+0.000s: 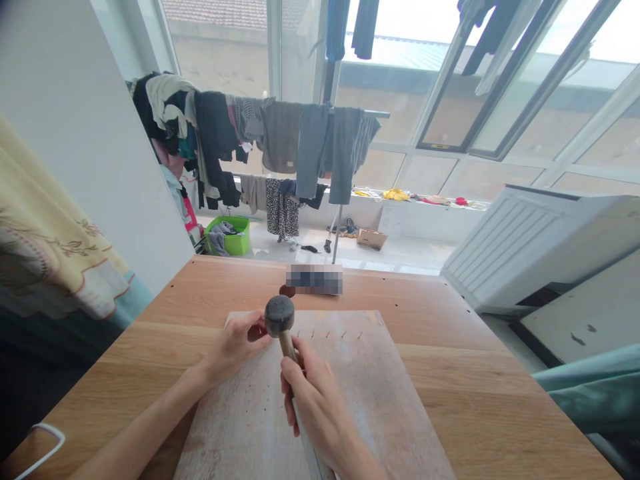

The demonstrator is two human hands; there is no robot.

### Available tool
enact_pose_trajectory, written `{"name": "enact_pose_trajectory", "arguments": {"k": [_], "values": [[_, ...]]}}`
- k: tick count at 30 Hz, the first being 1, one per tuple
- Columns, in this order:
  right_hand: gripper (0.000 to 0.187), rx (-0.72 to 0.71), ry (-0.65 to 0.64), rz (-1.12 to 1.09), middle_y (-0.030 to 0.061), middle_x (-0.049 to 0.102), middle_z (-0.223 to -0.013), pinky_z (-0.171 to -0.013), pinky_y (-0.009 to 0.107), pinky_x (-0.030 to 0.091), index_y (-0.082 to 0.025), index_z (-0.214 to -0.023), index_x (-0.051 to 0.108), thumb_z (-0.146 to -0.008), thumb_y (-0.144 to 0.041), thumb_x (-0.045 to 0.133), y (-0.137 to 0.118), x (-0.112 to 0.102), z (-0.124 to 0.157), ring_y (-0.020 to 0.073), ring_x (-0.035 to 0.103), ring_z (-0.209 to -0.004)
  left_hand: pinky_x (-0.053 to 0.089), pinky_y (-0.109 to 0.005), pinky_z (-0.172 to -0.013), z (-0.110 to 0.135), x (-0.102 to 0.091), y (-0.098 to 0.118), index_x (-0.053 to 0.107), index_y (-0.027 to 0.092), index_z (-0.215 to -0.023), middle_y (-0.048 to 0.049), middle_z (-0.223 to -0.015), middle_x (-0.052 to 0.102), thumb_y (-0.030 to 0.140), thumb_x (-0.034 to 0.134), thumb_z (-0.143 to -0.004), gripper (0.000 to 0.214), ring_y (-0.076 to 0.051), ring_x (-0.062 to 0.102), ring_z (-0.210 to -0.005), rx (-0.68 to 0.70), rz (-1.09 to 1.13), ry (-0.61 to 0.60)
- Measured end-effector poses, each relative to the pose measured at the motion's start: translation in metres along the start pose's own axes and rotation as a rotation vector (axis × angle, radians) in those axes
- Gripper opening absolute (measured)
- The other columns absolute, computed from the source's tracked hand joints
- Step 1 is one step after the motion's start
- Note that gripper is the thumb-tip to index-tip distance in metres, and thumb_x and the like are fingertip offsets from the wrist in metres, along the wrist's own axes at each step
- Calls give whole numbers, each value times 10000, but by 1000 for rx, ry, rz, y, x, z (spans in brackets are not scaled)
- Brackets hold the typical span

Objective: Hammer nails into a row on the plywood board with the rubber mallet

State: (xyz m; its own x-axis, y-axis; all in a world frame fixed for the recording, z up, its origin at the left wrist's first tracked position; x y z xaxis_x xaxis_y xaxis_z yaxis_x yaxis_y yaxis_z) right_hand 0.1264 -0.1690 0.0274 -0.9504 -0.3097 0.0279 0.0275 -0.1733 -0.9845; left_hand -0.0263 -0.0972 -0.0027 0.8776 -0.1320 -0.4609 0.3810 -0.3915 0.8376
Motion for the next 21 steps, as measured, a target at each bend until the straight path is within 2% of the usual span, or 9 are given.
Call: {"name": "enact_pose_trajectory", "arguments": {"k": [4, 9, 12, 15, 18, 21], "values": [[169, 16, -7, 53, -101, 474, -644, -285, 133, 308, -201, -1006, 535, -939, -330, 450, 12, 4, -6, 39, 434, -337, 475, -184, -630, 2, -3, 1, 600, 199, -841, 37, -764, 696, 55, 570, -769, 164, -106, 620, -665, 8, -17, 6], [211, -2, 9, 124, -101, 462, -640, -290, 133, 311, -197, -1083, 559, -966, -315, 427, 20, 3, -5, 46, 457, -344, 463, -198, -643, 2, -1, -3, 619, 199, -937, 32, -793, 683, 112, 599, -823, 145, -117, 605, -689, -5, 14, -28], [257, 2, 13, 184, -99, 462, -646, -297, 134, 325, -201, -1160, 566, -976, -307, 421, 22, 3, -4, 46, 456, -349, 450, -205, -636, 1, -1, -2, 627, 197, -929, 27, -803, 665, 107, 592, -819, 147, -119, 581, -686, 10, -19, -25], [264, 18, -12, 177, -90, 475, -659, -297, 134, 323, -196, -1160, 588, -972, -302, 434, 23, 2, -3, 48, 458, -364, 454, -210, -643, 0, -1, -1, 618, 198, -936, 24, -821, 659, 97, 584, -809, 166, -124, 588, -704, 41, -59, -30], [276, -4, 10, 119, -90, 477, -661, -306, 140, 337, -188, -1149, 591, -971, -356, 463, 18, -8, 5, 45, 453, -364, 500, -239, -702, 2, -3, 3, 587, 203, -1036, 10, -889, 650, 144, 628, -815, 233, -141, 615, -760, 60, -136, -26], [339, -20, 86, 91, -97, 465, -656, -306, 145, 346, -180, -1148, 578, -961, -449, 489, 10, -29, 17, 40, 436, -349, 522, -291, -746, 12, -4, 26, 562, 192, -1045, -24, -959, 604, 192, 656, -836, 229, -164, 607, -800, 125, -342, 36]]}}
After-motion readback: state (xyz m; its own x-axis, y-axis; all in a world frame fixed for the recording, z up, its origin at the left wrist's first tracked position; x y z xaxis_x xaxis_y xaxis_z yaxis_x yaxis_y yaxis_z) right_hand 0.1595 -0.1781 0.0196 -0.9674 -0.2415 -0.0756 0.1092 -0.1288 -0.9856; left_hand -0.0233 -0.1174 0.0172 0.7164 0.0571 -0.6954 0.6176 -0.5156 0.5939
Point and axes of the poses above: each hand's wrist, its own z-axis away from the middle knuckle, its own x-axis out of the palm, y = z × x, the point moved 6 cm from there along -z, towards the middle knuckle
